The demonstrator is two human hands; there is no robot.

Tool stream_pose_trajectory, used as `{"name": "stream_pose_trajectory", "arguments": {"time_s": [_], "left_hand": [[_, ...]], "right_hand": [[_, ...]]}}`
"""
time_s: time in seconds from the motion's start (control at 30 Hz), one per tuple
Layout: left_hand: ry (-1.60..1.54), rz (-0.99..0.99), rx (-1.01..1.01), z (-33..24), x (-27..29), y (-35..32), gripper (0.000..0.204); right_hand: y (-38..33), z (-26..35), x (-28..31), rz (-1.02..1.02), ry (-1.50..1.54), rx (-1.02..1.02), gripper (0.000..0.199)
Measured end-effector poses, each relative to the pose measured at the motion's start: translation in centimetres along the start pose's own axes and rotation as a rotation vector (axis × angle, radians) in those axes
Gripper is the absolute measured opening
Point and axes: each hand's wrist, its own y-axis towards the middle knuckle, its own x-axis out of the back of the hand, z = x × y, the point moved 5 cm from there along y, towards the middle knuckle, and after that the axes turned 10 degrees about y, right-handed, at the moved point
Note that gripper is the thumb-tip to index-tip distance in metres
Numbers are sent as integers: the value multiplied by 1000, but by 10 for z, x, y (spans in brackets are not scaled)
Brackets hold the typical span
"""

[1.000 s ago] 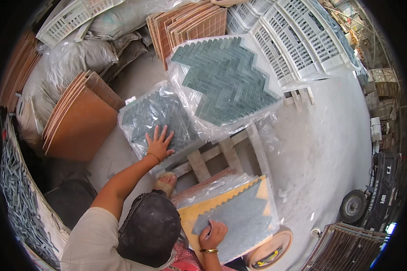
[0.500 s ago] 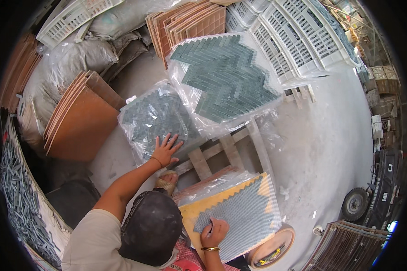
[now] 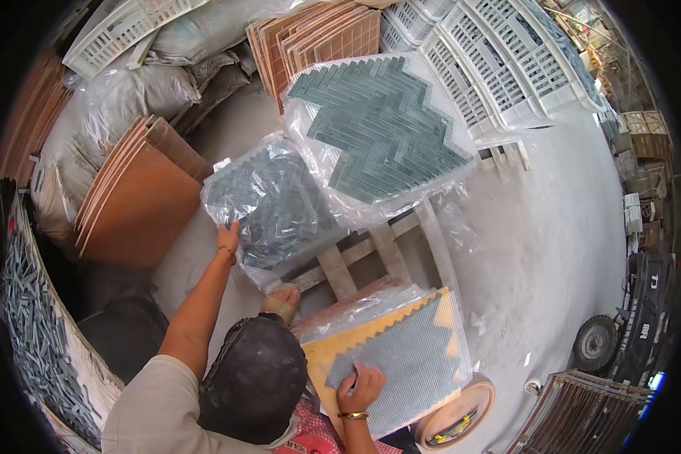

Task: The person sits on the floor and uses a utility knife to cut a patterned tile sheet placed on a wooden board. They score and snap the tile along a straight line, then set the cut piece aside and repeat the process with another tile.

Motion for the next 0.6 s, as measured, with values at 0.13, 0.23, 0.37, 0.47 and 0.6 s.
{"name": "stream_pose_trajectory", "arguments": {"time_s": [0.13,0.23,0.37,0.47,0.6], "left_hand": [[34,-42,1,-1,-7,2,82],[99,-66,-57,-5,-7,-5,83],[134,-31,-90,-8,-6,-6,84],[120,-29,-106,-6,-4,-4,85],[219,-97,-176,-7,-3,-8,81]], "right_hand": [[3,2,0,-7,4,3,21],[2,1,-1,-8,21,-3,21],[3,2,0,-5,21,1,21],[3,3,-1,-5,10,12,21],[1,3,-1,-6,14,12,21]]}}
